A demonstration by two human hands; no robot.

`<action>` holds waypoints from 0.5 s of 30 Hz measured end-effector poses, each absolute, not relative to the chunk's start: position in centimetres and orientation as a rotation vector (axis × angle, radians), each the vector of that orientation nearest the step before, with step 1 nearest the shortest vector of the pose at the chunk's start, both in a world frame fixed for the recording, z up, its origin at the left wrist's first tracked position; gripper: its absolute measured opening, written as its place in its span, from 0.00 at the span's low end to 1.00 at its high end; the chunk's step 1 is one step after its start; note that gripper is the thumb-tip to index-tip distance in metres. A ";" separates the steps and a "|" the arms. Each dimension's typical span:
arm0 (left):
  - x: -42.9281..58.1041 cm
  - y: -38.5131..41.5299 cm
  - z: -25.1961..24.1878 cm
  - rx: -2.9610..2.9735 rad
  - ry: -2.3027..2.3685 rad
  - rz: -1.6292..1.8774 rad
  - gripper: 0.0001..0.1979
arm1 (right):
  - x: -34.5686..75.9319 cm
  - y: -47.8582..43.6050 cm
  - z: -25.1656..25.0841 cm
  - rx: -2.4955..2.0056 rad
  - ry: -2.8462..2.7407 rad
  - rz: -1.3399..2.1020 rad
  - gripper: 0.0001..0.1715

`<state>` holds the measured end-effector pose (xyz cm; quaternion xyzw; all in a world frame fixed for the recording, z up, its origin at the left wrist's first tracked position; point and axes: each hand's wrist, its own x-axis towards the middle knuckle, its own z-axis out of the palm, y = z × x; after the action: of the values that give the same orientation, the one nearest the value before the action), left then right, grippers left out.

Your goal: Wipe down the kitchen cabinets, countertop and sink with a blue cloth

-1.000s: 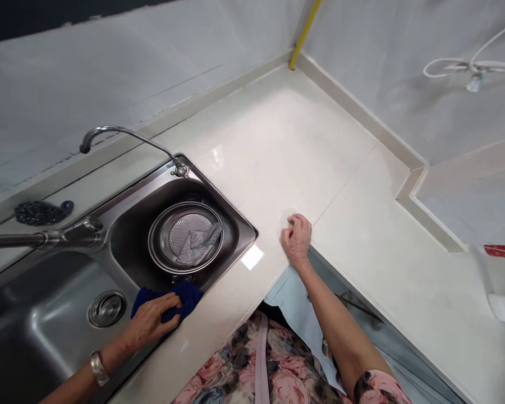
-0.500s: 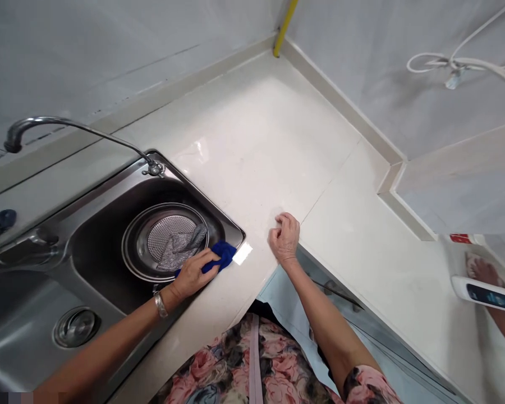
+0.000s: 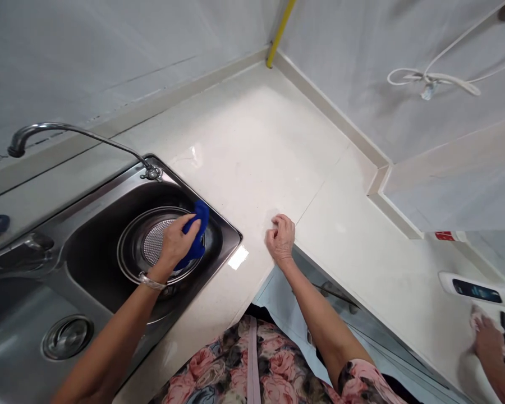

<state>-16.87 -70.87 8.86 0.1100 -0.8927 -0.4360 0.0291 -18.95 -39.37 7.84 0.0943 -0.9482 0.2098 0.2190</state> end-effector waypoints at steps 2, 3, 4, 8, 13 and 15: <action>-16.2 -68.9 9.0 0.080 -2.714 -1.575 0.19 | -18.9 -39.4 7.9 0.253 -2.629 0.587 0.21; -15.9 -67.5 8.9 -0.034 -2.716 -1.664 0.19 | -18.9 -39.5 8.0 0.250 -2.629 0.590 0.21; -15.6 -66.2 8.7 -0.121 -2.720 -1.734 0.19 | -18.9 -39.5 8.0 0.248 -2.626 0.592 0.21; -14.7 -63.4 7.7 -0.177 -2.736 -1.910 0.18 | -19.0 -39.6 8.0 0.246 -2.613 0.600 0.20; -13.6 -65.7 7.4 -0.175 -2.776 -2.101 0.16 | -18.9 -39.6 7.9 0.227 -2.621 0.610 0.20; -12.7 -67.1 7.8 -0.155 -2.799 -2.159 0.16 | -18.9 -39.6 7.9 0.237 -2.628 0.621 0.21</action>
<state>-12.74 -67.09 7.75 -0.0430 -0.7755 -0.5981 -0.1973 -18.93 -39.58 7.90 0.0856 -0.9471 0.2237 0.2138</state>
